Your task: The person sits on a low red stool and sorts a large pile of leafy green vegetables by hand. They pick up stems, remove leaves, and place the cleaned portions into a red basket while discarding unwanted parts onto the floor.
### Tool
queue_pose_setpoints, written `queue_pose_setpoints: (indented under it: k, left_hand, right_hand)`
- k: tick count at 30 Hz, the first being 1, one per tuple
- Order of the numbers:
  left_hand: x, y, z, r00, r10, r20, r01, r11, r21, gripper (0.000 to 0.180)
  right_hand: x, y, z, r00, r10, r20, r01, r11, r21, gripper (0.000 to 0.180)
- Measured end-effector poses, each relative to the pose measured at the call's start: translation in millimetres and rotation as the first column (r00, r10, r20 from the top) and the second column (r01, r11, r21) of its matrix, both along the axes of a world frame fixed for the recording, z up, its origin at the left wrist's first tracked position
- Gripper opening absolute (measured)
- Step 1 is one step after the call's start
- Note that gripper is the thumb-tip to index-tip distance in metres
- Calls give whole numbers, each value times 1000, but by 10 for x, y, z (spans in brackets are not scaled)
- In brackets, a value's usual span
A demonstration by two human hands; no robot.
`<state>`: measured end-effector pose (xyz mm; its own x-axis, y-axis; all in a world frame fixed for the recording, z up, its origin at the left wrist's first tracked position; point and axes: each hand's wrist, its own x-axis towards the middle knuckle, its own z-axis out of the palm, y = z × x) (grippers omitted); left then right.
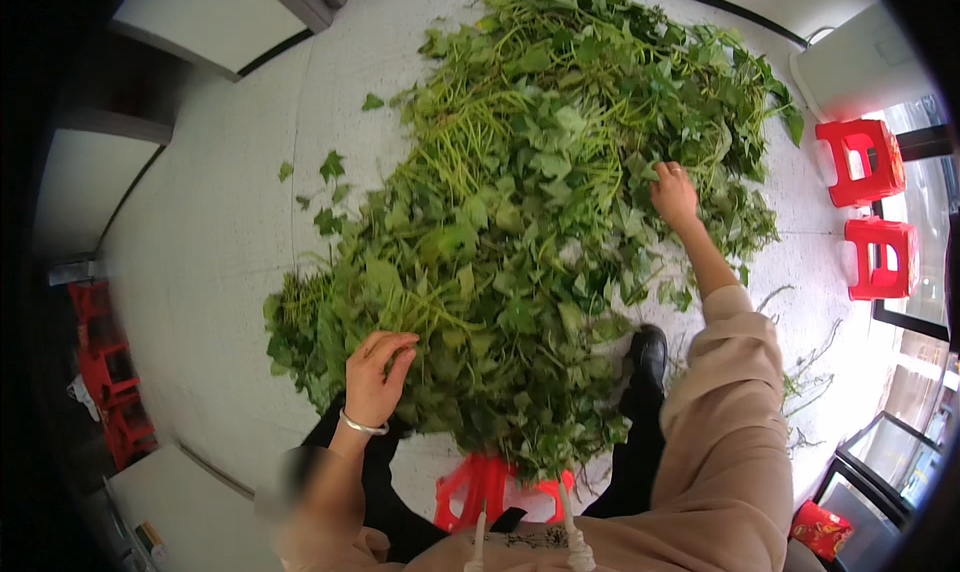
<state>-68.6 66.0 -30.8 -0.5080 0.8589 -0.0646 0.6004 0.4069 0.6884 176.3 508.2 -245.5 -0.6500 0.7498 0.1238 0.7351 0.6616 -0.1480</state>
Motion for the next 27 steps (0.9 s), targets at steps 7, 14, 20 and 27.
queue_pose_setpoints:
  k: [7,14,20,27]
  left_hand:
    - [-1460,1799,-652,896,-420,-146,334,853,-401,53]
    - [-2529,3107,-2413,993,70,100,2,806,-593,114]
    - [-1655,3475,-2581,885,-1,466,247,848,-469,108]
    - [-76,3369,-2249,797,-576,184,588,668,-455,101]
  right_hand:
    - [-101,1448,457,977,-210,41,200,965,171,69]
    - [-899,1986,-38,979,-171,115,191,960,-204,108]
    - [-841,1319,-165,983,159,90,-58,739,-671,98]
    - [333,148,-646,918,347,-190,-395,777,-489,62]
